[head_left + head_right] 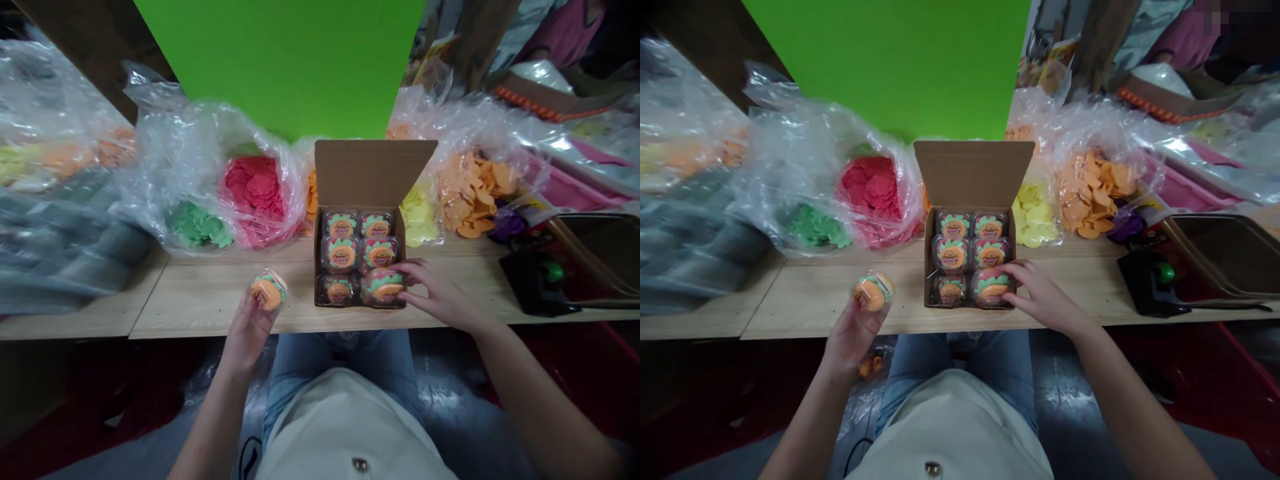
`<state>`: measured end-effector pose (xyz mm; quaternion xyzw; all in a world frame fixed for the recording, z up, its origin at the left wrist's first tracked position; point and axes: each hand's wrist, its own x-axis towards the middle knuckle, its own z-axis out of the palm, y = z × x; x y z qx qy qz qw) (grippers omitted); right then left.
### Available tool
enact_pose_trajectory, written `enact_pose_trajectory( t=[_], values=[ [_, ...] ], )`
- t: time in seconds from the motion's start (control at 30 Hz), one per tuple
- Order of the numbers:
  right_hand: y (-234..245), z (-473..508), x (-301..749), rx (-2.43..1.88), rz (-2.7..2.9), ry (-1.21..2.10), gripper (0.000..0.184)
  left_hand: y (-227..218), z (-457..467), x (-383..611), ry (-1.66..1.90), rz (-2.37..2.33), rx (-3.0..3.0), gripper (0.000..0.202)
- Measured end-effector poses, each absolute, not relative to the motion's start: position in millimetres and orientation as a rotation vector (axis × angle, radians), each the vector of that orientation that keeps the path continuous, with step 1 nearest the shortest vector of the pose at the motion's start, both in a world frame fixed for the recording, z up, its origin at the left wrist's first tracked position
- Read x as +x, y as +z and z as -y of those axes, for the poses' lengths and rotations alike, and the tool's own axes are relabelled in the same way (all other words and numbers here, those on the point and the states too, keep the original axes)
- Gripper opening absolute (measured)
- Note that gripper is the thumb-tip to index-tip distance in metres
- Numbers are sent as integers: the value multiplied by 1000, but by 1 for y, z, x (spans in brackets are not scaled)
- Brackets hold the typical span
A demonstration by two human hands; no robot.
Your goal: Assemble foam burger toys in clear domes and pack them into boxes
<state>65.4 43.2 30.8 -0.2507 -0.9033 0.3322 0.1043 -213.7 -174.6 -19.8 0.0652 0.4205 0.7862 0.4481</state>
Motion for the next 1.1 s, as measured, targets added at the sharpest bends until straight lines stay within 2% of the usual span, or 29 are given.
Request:
enact_pose_trajectory(
  t=[0.23,0.37,0.53,0.73,0.93,1.0,1.1],
  values=[
    [51,-48,48,-777,2702,456,57,-19,161,-216,1963,-1011,192,24],
    [61,-56,-3,-746,2649,186,44,-27,159,-215,1927,-1044,199,21],
    [47,-45,-58,-657,2782,-81,47,-24,163,-223,1923,-1137,234,23],
    [51,-34,-50,-565,2828,84,29,1,139,-245,1976,-1217,452,24],
    [58,-15,-35,-387,2901,385,30,17,90,-242,2004,-1424,875,44],
    [55,-7,-34,-375,2950,357,31,19,74,-236,1880,-1501,1109,46],
    [51,1,-27,-463,2903,242,43,21,54,-226,1586,-1604,1512,45]
  ],
)
